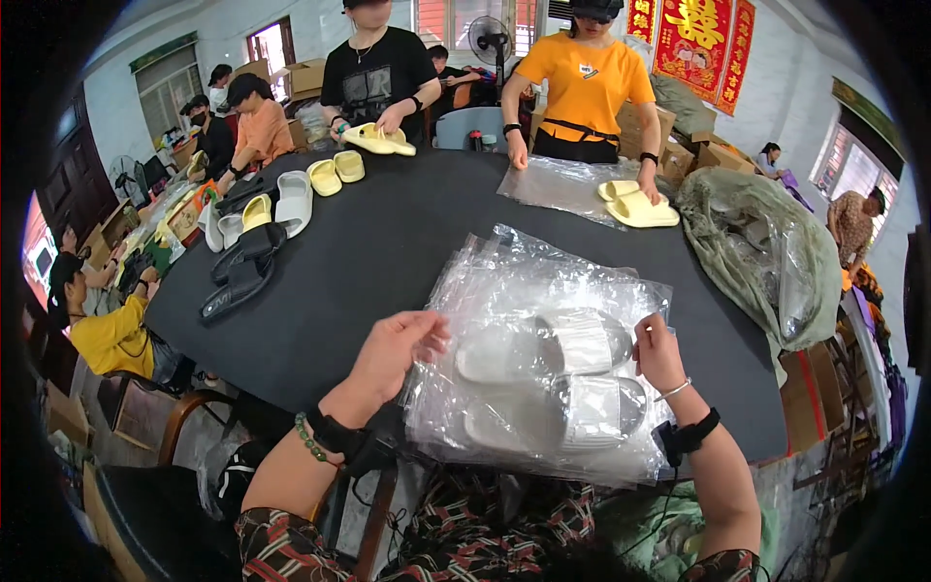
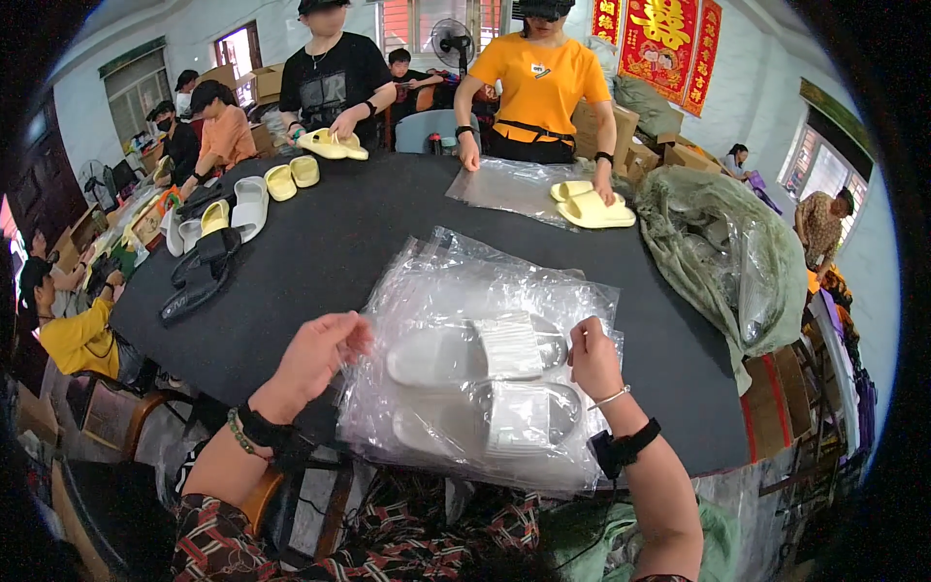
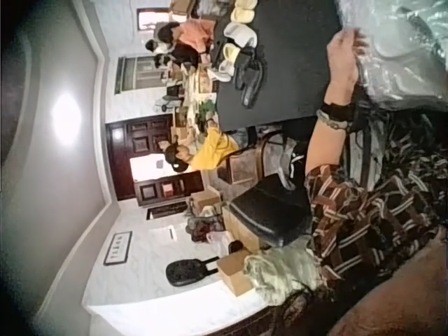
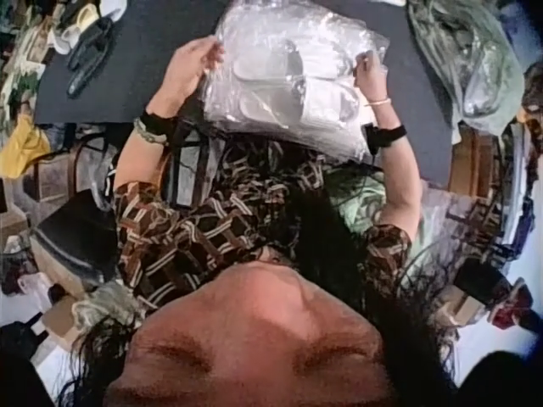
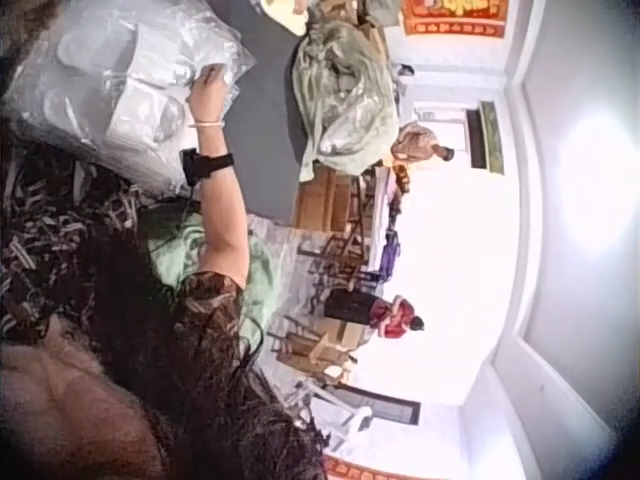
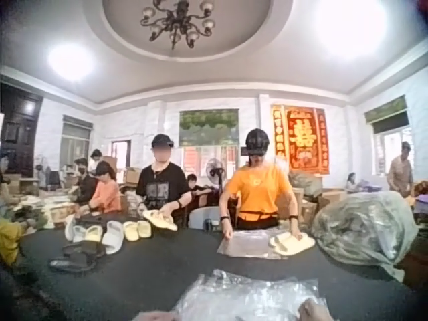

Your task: The recorder is taking various colors of plastic slippers out of a large bag and putting them into individual clear plastic packaging bags on a table.

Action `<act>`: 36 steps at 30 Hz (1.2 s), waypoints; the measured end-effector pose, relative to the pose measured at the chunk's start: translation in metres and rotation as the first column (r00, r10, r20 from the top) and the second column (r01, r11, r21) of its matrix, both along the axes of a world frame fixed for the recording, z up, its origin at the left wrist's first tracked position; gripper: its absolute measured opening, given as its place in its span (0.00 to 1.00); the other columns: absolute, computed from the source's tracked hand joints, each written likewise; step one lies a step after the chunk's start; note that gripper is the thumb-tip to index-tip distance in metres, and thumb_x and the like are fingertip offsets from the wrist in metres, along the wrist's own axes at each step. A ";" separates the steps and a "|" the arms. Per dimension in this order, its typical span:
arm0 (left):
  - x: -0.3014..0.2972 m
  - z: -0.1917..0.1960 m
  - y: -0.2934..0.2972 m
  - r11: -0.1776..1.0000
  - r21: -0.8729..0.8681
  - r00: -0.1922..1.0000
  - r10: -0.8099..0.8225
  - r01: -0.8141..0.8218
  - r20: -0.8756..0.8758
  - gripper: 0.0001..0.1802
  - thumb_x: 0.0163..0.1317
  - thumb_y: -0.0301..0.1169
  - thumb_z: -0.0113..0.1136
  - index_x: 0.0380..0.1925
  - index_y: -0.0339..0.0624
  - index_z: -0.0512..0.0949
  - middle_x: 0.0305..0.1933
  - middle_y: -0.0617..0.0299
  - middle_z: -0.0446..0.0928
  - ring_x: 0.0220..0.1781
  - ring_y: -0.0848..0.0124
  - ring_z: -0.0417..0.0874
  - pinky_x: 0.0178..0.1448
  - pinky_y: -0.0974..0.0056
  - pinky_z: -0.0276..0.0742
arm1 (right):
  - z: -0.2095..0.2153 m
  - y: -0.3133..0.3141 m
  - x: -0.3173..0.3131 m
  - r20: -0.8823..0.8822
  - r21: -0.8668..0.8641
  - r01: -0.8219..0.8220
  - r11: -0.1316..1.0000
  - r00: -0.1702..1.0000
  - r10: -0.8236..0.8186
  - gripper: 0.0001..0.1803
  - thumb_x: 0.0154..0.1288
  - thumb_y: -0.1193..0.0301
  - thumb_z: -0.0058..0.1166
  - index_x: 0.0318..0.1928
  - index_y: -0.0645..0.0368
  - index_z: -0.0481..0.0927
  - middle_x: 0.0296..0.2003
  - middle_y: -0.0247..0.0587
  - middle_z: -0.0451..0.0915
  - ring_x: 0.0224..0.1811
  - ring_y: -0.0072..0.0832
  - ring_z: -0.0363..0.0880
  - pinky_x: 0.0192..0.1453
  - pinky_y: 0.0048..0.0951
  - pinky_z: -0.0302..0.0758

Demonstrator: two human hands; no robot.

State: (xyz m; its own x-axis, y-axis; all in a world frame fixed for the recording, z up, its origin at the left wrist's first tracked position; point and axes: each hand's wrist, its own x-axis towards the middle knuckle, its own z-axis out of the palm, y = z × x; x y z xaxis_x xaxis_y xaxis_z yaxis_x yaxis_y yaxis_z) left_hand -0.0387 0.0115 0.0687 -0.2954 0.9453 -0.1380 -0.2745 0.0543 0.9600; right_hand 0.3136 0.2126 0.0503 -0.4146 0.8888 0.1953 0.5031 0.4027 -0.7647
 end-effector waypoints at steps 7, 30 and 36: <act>0.000 0.022 0.026 0.998 0.018 0.987 -0.067 0.065 0.145 0.26 0.73 0.40 0.51 0.65 0.38 0.65 0.55 0.51 0.78 0.50 0.62 0.82 0.49 0.62 0.77 | -0.051 0.038 0.008 0.018 0.382 0.060 0.922 0.997 -0.072 0.08 0.74 0.70 0.44 0.38 0.62 0.68 0.19 0.48 0.80 0.14 0.38 0.78 0.21 0.40 0.73; 0.000 -0.023 -0.077 0.911 0.173 0.647 -0.122 0.374 -0.752 0.09 0.55 0.24 0.68 0.37 0.41 0.87 0.41 0.60 0.86 0.51 0.64 0.82 0.54 0.63 0.78 | -0.080 0.018 0.040 0.238 0.164 0.163 0.973 0.950 -0.200 0.21 0.62 0.79 0.50 0.55 0.56 0.63 0.21 0.55 0.78 0.28 0.55 0.79 0.34 0.52 0.72; -0.020 0.006 -0.075 0.778 -0.179 0.375 -0.474 0.602 -0.797 0.28 0.55 0.23 0.51 0.59 0.47 0.77 0.68 0.55 0.71 0.68 0.57 0.71 0.71 0.57 0.65 | -0.075 0.020 0.042 0.241 0.113 0.158 0.981 0.954 -0.181 0.23 0.63 0.75 0.52 0.57 0.56 0.61 0.22 0.58 0.79 0.29 0.58 0.80 0.35 0.54 0.73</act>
State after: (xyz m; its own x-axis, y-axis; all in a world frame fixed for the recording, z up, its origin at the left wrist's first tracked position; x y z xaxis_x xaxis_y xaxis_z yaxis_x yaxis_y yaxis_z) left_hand -0.0585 -0.0640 0.0748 0.3605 0.9327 -0.0138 0.6066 -0.2231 0.7631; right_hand 0.3555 0.2330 -0.0249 -0.3053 0.9333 0.1888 0.7394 0.3573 -0.5705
